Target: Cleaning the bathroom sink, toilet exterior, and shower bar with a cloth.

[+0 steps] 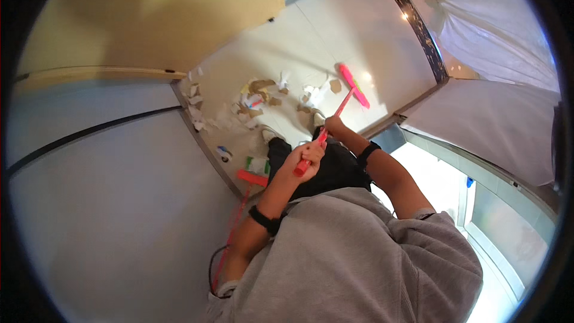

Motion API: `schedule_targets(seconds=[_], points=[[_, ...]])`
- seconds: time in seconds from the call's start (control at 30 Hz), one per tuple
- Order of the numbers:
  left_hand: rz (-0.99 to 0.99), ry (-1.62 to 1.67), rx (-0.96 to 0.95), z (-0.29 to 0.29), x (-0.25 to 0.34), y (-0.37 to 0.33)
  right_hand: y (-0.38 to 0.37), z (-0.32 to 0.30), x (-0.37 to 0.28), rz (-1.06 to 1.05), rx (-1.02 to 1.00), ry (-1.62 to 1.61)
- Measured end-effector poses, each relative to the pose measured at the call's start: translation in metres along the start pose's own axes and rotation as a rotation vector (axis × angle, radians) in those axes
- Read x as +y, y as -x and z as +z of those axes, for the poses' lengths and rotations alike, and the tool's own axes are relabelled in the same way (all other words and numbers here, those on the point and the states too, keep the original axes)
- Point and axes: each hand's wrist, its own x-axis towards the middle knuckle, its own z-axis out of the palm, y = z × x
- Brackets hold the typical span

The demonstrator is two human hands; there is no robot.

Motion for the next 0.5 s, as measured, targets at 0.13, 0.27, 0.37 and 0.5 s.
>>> schedule_targets(seconds=[0.13,0.27,0.37,0.5], points=[[0.175,0.082,-0.077,0.01,-0.001,0.105,-0.04,-0.045,-0.119,-0.381,0.07,-0.048],[0.348,0.241,-0.172,0.0,0.015,0.207,-0.108,-0.062,-0.236,-0.563,0.008,-0.047],[0.531,0.246,-0.236,0.002,0.01,0.262,-0.154,-0.028,-0.286,-0.541,-0.04,-0.28],[0.627,0.265,-0.332,-0.01,0.014,0.316,-0.17,-0.087,-0.401,-0.821,-0.149,-0.051]])
